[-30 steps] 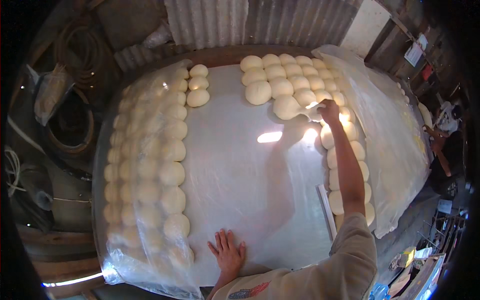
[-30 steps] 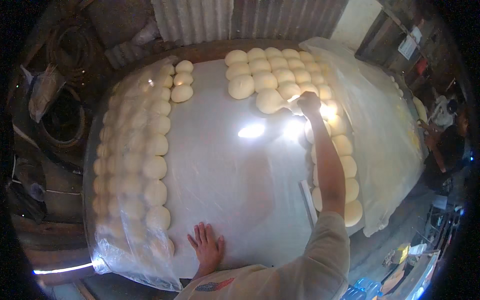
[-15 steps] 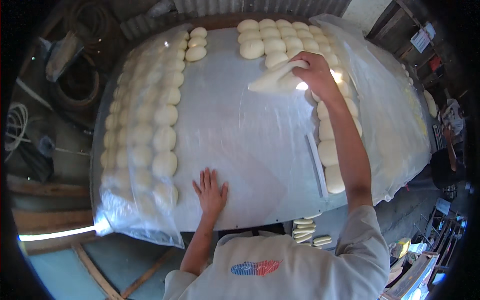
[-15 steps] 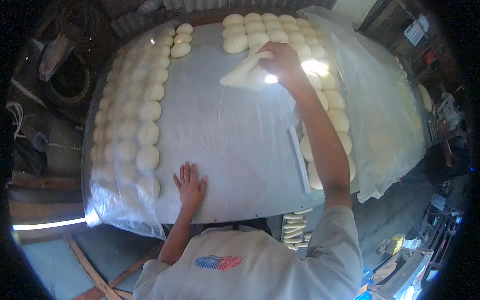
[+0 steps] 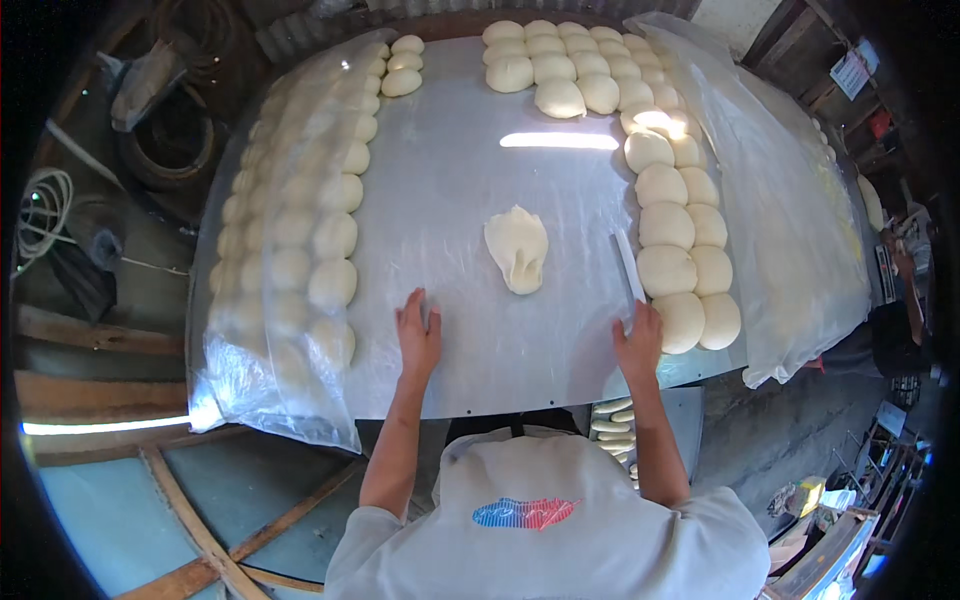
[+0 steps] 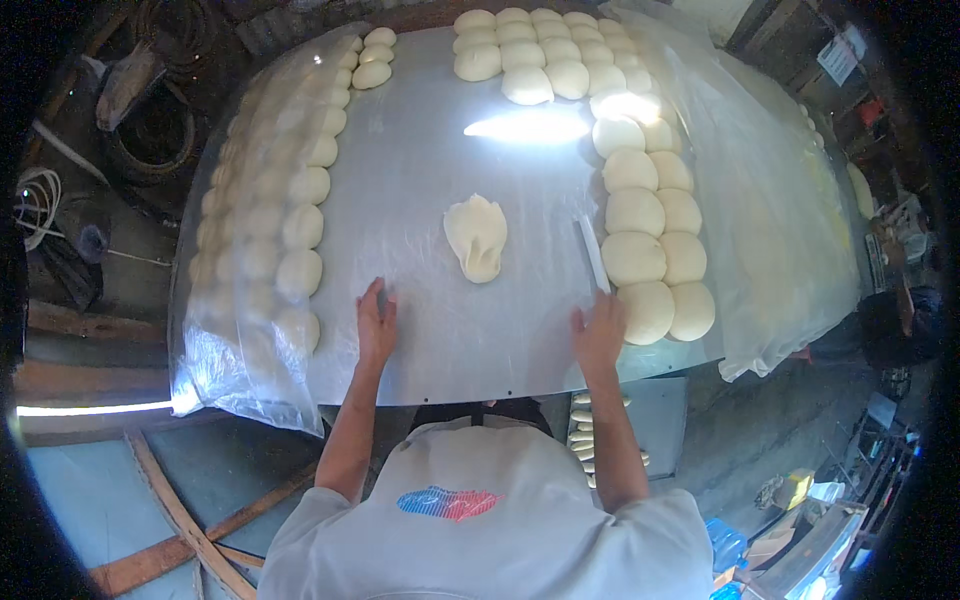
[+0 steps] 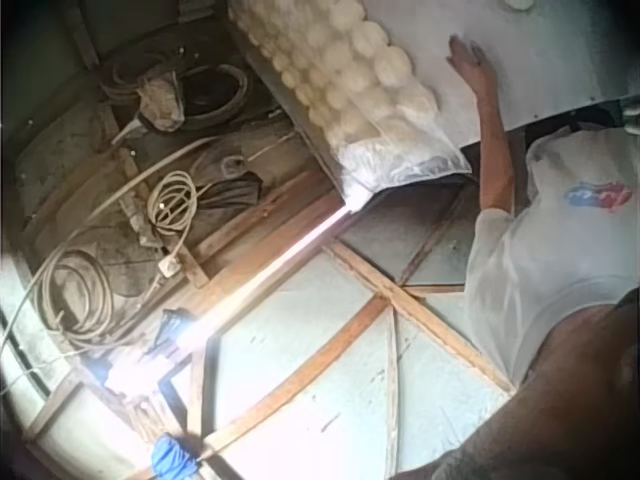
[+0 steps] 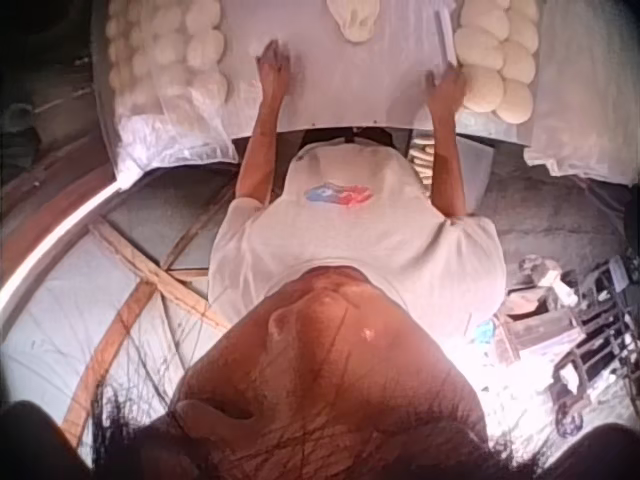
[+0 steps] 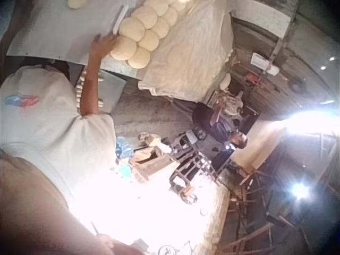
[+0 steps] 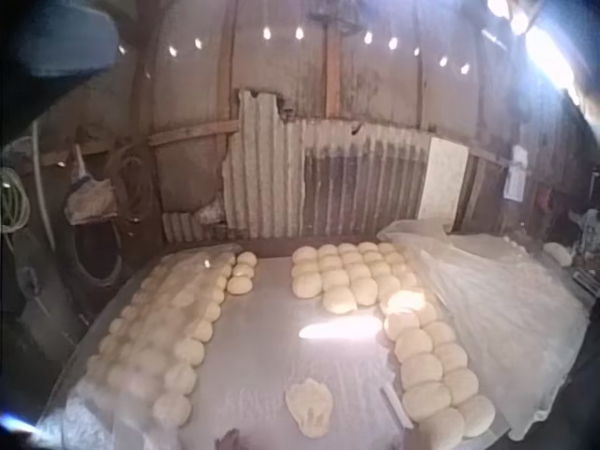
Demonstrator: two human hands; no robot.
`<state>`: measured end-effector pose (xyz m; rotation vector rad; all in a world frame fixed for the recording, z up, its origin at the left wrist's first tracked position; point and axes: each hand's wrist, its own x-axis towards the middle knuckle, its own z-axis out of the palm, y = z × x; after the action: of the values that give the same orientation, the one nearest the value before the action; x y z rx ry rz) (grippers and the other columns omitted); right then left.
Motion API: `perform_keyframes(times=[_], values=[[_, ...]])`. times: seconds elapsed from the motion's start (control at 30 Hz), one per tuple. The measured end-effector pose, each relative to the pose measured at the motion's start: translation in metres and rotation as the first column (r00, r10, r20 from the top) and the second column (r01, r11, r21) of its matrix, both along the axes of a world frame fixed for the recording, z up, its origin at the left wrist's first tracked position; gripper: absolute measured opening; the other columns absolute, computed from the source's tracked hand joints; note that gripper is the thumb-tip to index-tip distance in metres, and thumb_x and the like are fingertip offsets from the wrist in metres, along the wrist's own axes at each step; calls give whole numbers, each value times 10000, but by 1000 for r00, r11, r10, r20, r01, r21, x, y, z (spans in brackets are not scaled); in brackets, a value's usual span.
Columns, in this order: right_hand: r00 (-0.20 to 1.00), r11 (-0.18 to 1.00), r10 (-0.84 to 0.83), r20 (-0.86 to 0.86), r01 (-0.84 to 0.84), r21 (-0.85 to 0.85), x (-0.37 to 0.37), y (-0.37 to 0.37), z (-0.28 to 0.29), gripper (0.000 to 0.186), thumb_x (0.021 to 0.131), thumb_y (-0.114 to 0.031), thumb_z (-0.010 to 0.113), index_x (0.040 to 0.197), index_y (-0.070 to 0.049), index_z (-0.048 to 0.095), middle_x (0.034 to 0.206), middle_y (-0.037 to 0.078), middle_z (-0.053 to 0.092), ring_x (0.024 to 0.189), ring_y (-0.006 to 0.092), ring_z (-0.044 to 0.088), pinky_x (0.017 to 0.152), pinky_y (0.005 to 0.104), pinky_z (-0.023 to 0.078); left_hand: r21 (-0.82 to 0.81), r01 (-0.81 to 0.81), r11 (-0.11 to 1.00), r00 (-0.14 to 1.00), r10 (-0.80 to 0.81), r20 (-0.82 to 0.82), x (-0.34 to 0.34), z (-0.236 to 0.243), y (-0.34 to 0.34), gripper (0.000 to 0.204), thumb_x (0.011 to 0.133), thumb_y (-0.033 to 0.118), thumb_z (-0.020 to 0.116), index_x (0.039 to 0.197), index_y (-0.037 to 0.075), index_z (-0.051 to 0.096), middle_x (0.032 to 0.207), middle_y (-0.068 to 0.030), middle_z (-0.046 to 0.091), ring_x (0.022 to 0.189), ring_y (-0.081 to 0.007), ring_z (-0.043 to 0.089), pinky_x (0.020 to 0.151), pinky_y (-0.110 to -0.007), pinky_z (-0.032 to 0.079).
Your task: The person prepares dough by rolling it flat with a rolling pin and then rolling it into a cylindrical shape by hand.
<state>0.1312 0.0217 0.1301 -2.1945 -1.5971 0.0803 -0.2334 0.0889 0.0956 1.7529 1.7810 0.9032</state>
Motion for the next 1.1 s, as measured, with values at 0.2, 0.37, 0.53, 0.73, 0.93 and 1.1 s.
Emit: perform_keyframes(times=[0.2,0.37,0.53,0.73,0.93,1.1], values=[[955,962,-193,225,230,-148,12,41,2,436,801,-231,665,1157,-20,528,1149,173,534,1116,350,508,895,492,422,-12,6,1000,976,-3,218,91,19,137,698,910,346,603,1403,-64,327,1372,-269,447,1295,-394,412,1095,-420,322],[977,889,-82,198,162,-428,5,92,2,374,811,-231,655,1098,-21,540,1073,180,565,1030,370,557,853,489,449,-242,281,929,934,-207,290,142,52,224,762,889,304,638,1436,-59,251,1379,-282,430,1294,-360,427,1102,-415,316],[944,980,-18,-329,-48,-192,-29,148,23,361,843,-191,649,1135,-20,524,973,214,605,891,423,595,767,492,478,-226,267,937,780,-72,621,128,28,284,758,884,235,648,1441,-55,224,1411,-280,384,1323,-343,391,1120,-421,278],[889,835,428,-160,-457,-305,-21,250,-1,463,804,-176,706,1210,-52,519,1128,175,602,1026,345,592,852,434,474,250,58,967,990,-89,111,90,15,299,673,956,350,503,1457,-17,245,1489,-251,273,1417,-344,229,1145,-520,137],[769,801,595,232,-591,-95,-4,337,-52,673,900,-490,510,1430,-104,359,1424,206,390,1328,379,361,1072,637,213,-359,319,877,643,-479,-598,103,-13,293,560,986,370,358,1471,91,331,1535,-131,288,1441,-296,218,1081,-681,-20],[853,865,499,151,-500,-32,-15,408,-78,823,865,-648,446,1464,-99,318,1460,199,367,1372,371,311,1075,681,138,8,170,985,804,-134,-579,103,-70,347,515,1002,348,312,1457,113,363,1520,-191,288,1430,-350,223,1018,-751,-54]])
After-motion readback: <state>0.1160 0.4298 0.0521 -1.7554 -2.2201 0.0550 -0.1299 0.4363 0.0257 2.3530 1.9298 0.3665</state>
